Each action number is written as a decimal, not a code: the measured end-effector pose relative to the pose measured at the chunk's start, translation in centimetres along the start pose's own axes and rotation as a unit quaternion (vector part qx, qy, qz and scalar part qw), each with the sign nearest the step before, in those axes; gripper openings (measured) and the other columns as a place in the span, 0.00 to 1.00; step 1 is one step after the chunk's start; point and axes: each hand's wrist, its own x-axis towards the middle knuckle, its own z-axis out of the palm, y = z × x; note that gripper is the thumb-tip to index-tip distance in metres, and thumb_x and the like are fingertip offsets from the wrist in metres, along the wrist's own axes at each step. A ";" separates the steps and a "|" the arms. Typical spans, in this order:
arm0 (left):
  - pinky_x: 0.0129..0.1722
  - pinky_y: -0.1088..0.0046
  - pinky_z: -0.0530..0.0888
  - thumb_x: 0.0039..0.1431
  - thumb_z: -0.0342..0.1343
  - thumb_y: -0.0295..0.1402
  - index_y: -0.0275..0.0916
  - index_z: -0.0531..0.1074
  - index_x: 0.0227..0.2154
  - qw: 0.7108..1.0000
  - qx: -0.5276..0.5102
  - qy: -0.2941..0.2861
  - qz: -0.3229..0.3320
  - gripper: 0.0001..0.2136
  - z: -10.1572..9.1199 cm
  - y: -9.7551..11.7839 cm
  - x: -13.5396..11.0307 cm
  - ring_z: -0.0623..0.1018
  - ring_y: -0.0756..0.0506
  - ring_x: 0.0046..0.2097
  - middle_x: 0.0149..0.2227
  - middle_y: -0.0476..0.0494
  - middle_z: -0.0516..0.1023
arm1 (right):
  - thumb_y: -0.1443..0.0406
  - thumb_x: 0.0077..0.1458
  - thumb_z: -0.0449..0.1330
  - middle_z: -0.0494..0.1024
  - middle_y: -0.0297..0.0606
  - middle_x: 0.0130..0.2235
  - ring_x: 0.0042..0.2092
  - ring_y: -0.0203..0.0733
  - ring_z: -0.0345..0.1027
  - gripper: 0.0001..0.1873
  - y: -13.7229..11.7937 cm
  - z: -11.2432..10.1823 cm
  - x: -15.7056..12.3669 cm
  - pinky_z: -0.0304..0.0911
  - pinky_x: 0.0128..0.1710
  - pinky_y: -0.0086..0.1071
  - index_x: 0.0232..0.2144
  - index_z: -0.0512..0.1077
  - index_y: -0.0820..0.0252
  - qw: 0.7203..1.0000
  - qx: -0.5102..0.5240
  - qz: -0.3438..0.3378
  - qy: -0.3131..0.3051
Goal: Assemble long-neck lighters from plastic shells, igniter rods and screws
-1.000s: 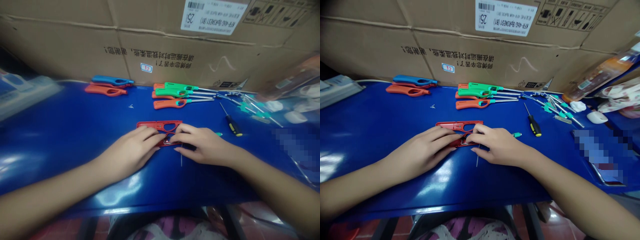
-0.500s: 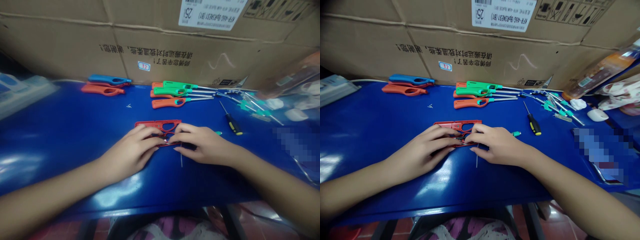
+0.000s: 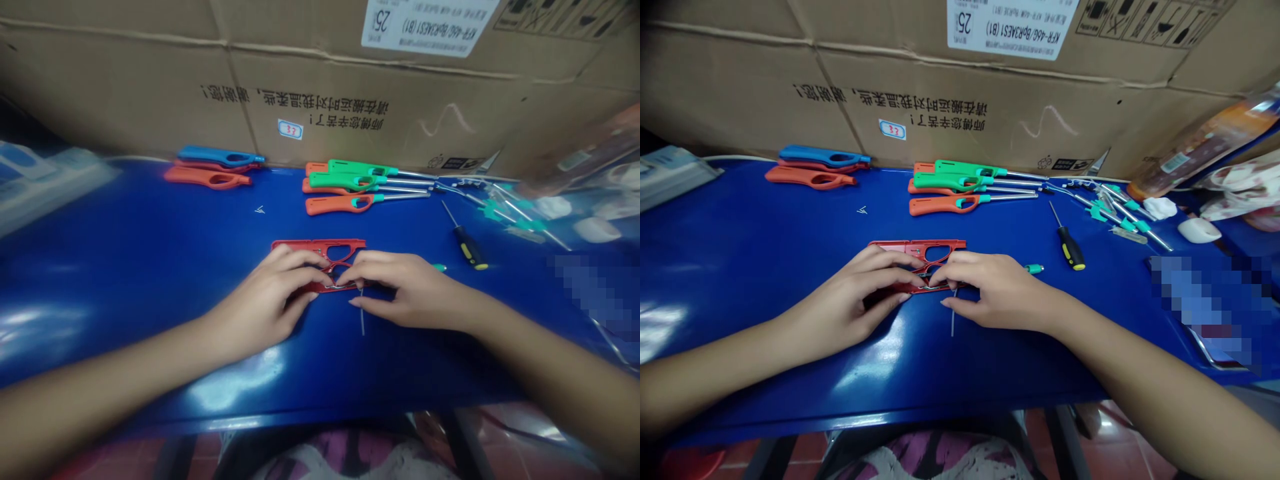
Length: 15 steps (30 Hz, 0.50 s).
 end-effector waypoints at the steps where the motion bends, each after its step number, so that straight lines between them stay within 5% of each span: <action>1: 0.58 0.55 0.69 0.67 0.51 0.24 0.41 0.76 0.47 1.000 -0.002 -0.001 -0.003 0.12 0.0 0.0 0.0 0.70 0.40 0.56 0.55 0.42 0.74 | 0.64 0.62 0.62 0.77 0.35 0.47 0.46 0.38 0.72 0.15 0.0 0.0 0.0 0.65 0.44 0.32 0.51 0.74 0.51 1.000 0.000 -0.001 0.000; 15: 0.55 0.56 0.69 0.67 0.51 0.24 0.40 0.76 0.46 1.000 0.013 0.003 0.024 0.11 -0.2 0.2 0.1 0.72 0.40 0.53 0.53 0.40 0.76 | 0.65 0.62 0.62 0.77 0.35 0.47 0.47 0.38 0.72 0.14 -0.2 -0.2 -0.1 0.65 0.45 0.32 0.50 0.75 0.53 1.000 0.000 -0.003 -0.001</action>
